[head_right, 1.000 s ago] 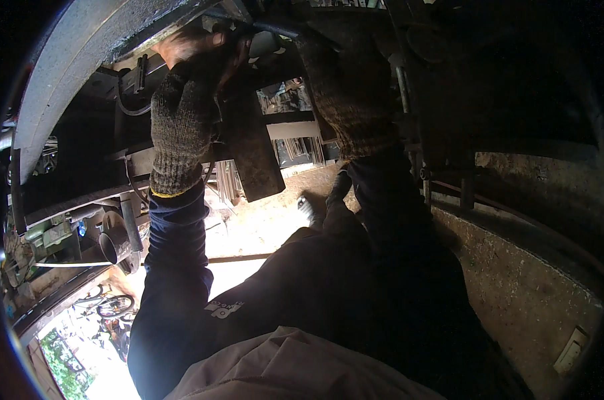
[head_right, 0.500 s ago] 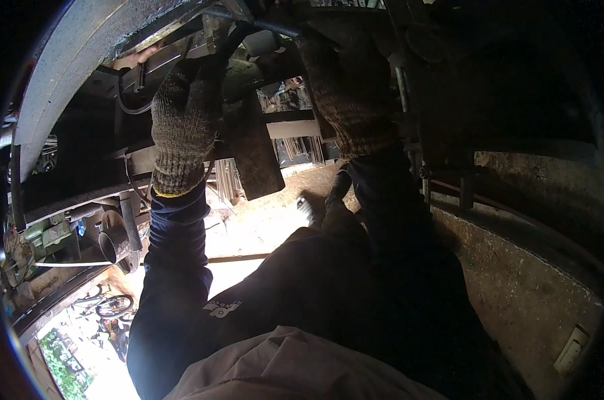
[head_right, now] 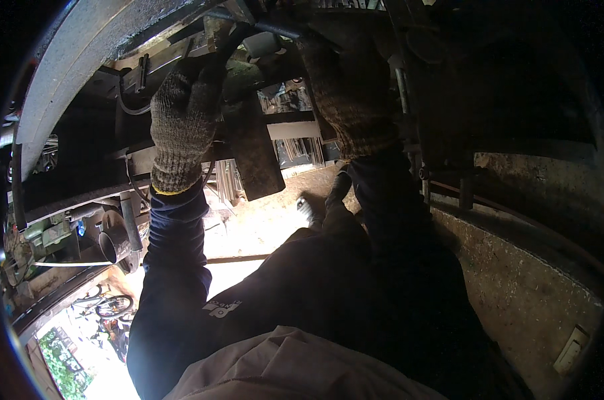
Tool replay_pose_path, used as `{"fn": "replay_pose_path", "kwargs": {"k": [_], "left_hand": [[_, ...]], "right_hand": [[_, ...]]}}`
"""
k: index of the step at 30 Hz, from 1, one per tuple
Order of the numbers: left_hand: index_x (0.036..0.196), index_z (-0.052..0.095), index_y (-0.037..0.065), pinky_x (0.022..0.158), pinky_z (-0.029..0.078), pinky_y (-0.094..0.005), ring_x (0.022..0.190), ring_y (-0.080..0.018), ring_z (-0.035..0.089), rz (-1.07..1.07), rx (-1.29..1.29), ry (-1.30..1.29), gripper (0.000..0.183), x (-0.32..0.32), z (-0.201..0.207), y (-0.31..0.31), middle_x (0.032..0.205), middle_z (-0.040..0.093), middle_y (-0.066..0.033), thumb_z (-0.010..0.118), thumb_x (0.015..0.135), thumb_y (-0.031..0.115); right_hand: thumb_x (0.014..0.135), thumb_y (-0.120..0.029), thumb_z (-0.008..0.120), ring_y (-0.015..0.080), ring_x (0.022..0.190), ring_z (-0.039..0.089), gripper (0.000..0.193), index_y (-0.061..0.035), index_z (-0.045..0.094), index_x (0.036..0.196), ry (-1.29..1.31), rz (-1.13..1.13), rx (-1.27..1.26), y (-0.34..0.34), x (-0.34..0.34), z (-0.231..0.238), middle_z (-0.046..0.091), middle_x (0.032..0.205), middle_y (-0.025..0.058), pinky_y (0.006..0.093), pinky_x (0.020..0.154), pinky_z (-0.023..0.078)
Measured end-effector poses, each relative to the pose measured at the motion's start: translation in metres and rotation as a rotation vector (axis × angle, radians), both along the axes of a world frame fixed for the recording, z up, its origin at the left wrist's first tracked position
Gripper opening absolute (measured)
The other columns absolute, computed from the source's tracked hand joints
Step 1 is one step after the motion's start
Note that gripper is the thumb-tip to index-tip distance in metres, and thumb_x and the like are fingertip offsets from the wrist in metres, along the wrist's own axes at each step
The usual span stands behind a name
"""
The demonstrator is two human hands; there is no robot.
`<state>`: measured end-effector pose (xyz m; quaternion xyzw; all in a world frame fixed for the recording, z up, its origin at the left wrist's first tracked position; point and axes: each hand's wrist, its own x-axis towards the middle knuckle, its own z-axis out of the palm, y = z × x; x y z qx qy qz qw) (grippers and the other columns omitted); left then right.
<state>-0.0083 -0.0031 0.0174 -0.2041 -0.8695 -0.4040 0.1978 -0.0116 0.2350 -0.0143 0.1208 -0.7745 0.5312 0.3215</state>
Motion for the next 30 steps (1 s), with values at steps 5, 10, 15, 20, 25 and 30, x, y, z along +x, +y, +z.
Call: {"fn": "replay_pose_path", "kwargs": {"k": [5,10,15,20,25,30], "left_hand": [[0.111,0.073,0.006,0.072,0.056,-0.0399,0.082,-0.0335,0.072,-0.014,0.097,-0.129,0.028,0.003,0.005,0.004,0.091,0.073,-0.0162,0.065,0.100,0.031],[0.111,0.073,0.006,0.077,0.055,-0.0398,0.087,-0.0327,0.072,0.001,0.024,-0.080,0.026,0.001,0.002,0.000,0.095,0.073,-0.0160,0.066,0.099,0.029],[0.108,0.073,0.004,0.075,0.055,-0.0394,0.085,-0.0317,0.072,-0.030,0.092,-0.097,0.024,0.003,0.005,0.004,0.092,0.073,-0.0152,0.068,0.098,0.025],[0.108,0.073,0.003,0.074,0.055,-0.0391,0.084,-0.0310,0.072,-0.044,0.126,-0.142,0.022,0.000,0.002,0.001,0.093,0.073,-0.0146,0.068,0.098,0.022],[0.109,0.072,0.004,0.073,0.055,-0.0386,0.082,-0.0309,0.073,-0.079,0.140,-0.134,0.022,-0.001,-0.001,-0.001,0.091,0.073,-0.0150,0.067,0.099,0.022],[0.112,0.070,0.005,0.071,0.055,-0.0386,0.079,-0.0316,0.073,-0.067,0.134,-0.164,0.024,-0.001,-0.002,-0.002,0.088,0.073,-0.0151,0.066,0.099,0.024]], "right_hand": [[0.097,-0.033,0.074,0.0282,0.108,0.072,0.035,-0.0094,0.069,0.122,-0.062,-0.016,0.024,0.002,0.002,-0.001,0.073,0.116,0.0129,0.0372,0.092,0.056],[0.097,-0.033,0.073,0.0293,0.108,0.071,0.034,-0.0093,0.069,0.122,-0.039,-0.048,0.036,0.000,0.002,0.001,0.073,0.116,0.0128,0.0385,0.093,0.055],[0.097,-0.034,0.072,0.0293,0.108,0.071,0.035,-0.0093,0.069,0.122,-0.110,-0.087,0.135,0.005,0.004,-0.008,0.072,0.117,0.0135,0.0391,0.093,0.055],[0.097,-0.033,0.072,0.0293,0.108,0.071,0.036,-0.0095,0.069,0.123,-0.137,-0.060,0.082,0.003,0.006,-0.006,0.073,0.117,0.0133,0.0393,0.093,0.055],[0.097,-0.031,0.073,0.0291,0.108,0.071,0.035,-0.0096,0.068,0.124,-0.079,-0.043,0.031,0.000,0.004,-0.002,0.073,0.117,0.0131,0.0389,0.093,0.055],[0.096,-0.031,0.073,0.0293,0.110,0.071,0.038,-0.0087,0.067,0.126,-0.096,-0.082,0.107,0.006,0.002,-0.018,0.073,0.118,0.0139,0.0386,0.093,0.055]]}}
